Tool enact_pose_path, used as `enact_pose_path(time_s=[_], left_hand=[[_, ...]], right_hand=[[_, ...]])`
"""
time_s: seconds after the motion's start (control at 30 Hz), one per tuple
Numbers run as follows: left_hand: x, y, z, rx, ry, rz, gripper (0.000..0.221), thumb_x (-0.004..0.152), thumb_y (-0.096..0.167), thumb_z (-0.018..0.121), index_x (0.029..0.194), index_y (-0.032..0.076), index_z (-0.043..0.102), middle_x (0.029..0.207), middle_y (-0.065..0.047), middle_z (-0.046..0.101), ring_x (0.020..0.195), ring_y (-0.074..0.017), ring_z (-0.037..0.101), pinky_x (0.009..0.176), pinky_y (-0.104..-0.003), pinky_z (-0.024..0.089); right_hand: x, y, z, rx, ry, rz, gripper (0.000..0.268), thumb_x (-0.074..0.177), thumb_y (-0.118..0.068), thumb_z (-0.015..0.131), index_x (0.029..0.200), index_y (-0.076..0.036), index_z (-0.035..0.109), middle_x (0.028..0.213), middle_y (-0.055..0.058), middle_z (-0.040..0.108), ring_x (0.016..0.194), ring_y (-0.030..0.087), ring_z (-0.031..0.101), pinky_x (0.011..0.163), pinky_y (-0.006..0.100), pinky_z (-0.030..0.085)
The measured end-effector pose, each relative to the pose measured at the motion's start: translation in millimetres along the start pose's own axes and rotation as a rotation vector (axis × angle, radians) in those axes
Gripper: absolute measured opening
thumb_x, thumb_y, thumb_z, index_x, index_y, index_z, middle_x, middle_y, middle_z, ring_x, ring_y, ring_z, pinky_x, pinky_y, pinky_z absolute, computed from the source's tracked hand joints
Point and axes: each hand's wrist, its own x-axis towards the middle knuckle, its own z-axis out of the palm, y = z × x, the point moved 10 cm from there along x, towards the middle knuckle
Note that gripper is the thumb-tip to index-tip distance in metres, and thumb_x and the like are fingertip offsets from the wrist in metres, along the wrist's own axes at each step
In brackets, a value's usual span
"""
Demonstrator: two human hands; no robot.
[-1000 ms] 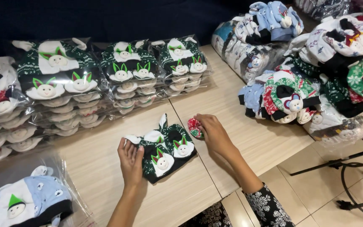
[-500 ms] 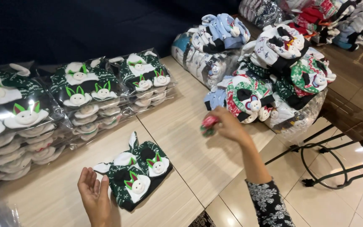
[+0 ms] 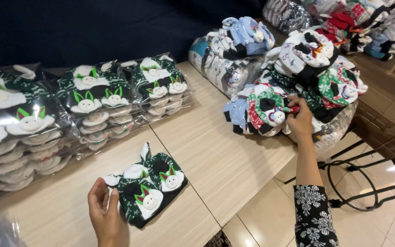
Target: Packaging baby hats and booties into clear plastic bags
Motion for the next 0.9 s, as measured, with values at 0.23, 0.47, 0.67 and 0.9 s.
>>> enact_pose_path(time_s=[0.23,0.47,0.67,0.9], left_hand=[[29,-36,-16,-0.127,-0.024,0.121,0.056,0.091,0.003,0.054,0.145,0.011,0.042,0.145,-0.013,0.045,0.135,-0.0235,0.043,0.112,-0.038,0.035],[19,-9,-1,0.465,-0.086,0.741,0.044,0.093,0.014,0.058,0.136,0.009,0.050,0.154,-0.015,0.039,0.145,-0.0348,0.035,0.119,-0.055,0.035],[-33,-23,53,0.826,-0.441,1.215,0.035,0.095,0.031,0.064,0.122,0.008,0.067,0.133,-0.016,0.060,0.142,-0.0398,0.043,0.113,-0.051,0.039],[-29,-65,63,0.987,-0.520,1.279,0.048,0.092,0.038,0.070,0.128,0.007,0.063,0.124,-0.017,0.062,0.133,-0.0384,0.052,0.104,-0.049,0.046]], right_hand=[[-16,-18,-8,-0.051,-0.034,-0.162,0.059,0.060,0.021,0.041,0.112,0.007,0.063,0.133,0.022,0.065,0.115,0.038,0.061,0.097,0.041,0.049],[-91,-207,54,-0.019,-0.042,-0.413,0.038,0.083,0.030,0.051,0.117,0.016,0.060,0.135,0.032,0.060,0.119,0.044,0.062,0.093,0.045,0.055],[-199,-276,196,0.231,-0.631,-0.555,0.038,0.086,-0.019,0.071,0.123,-0.011,0.068,0.129,0.014,0.067,0.125,0.036,0.059,0.098,0.048,0.050],[-217,-288,230,0.316,-0.843,-0.432,0.035,0.087,-0.021,0.074,0.122,-0.016,0.071,0.127,0.008,0.070,0.125,0.032,0.061,0.098,0.045,0.048]])
